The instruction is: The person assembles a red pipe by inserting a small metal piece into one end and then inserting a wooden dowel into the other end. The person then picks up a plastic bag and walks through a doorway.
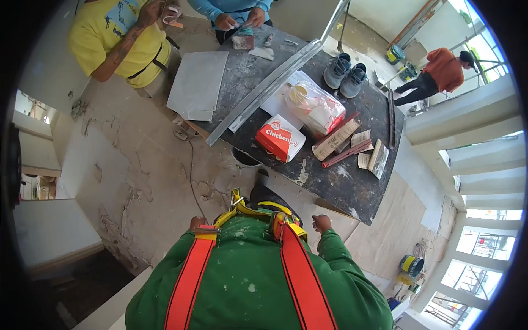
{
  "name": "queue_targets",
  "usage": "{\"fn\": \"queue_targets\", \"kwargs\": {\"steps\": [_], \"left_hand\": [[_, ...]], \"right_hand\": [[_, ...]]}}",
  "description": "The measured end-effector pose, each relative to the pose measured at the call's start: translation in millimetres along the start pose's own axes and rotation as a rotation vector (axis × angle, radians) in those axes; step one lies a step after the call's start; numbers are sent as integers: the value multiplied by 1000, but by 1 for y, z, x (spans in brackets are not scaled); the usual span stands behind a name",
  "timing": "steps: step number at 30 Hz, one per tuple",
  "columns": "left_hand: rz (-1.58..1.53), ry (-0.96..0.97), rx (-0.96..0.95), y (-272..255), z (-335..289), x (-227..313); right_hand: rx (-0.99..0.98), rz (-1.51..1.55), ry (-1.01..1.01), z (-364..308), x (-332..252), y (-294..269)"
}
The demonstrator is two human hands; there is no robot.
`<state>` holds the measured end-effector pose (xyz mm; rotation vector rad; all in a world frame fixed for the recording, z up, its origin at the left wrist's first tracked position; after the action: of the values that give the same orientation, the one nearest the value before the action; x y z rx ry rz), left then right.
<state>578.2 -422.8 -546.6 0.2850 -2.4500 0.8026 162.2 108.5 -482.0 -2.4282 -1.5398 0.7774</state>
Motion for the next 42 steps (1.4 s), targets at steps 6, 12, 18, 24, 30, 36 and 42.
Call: {"fn": "queue_targets", "kwargs": {"steps": [6,12,18,24,30,36,42], "left_hand": [[124,95,-99,16,28,7],[98,85,-34,-23,40,51],[123,70,3,-69,53,81],[160,108,-23,-84,88,105],[289,196,-84,-133,157,146],[399,385,-210,-115,235,179],[355,301,-326,-71,215,204]], "right_hand": [[-375,-94,120,61,-102,50],[-490,327,-18,140,-123,82],[-561,339,-15,71,-147,75],[-484,288,124,103,-109,97],[-427,331,156,112,-95,133],[-302,530,236,56,-123,128],[-308,434,315,61,-107,128]]}}
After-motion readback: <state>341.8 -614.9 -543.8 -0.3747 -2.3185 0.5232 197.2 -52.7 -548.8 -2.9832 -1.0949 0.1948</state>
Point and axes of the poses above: each hand's wrist, its own z-axis towards the middle knuckle, its own y-axis out of the palm, x = y × z, the point moved 4 cm from there along z, towards the middle knuckle, and after that the axes turned 3 degrees about -z, right-handed, at the moved point
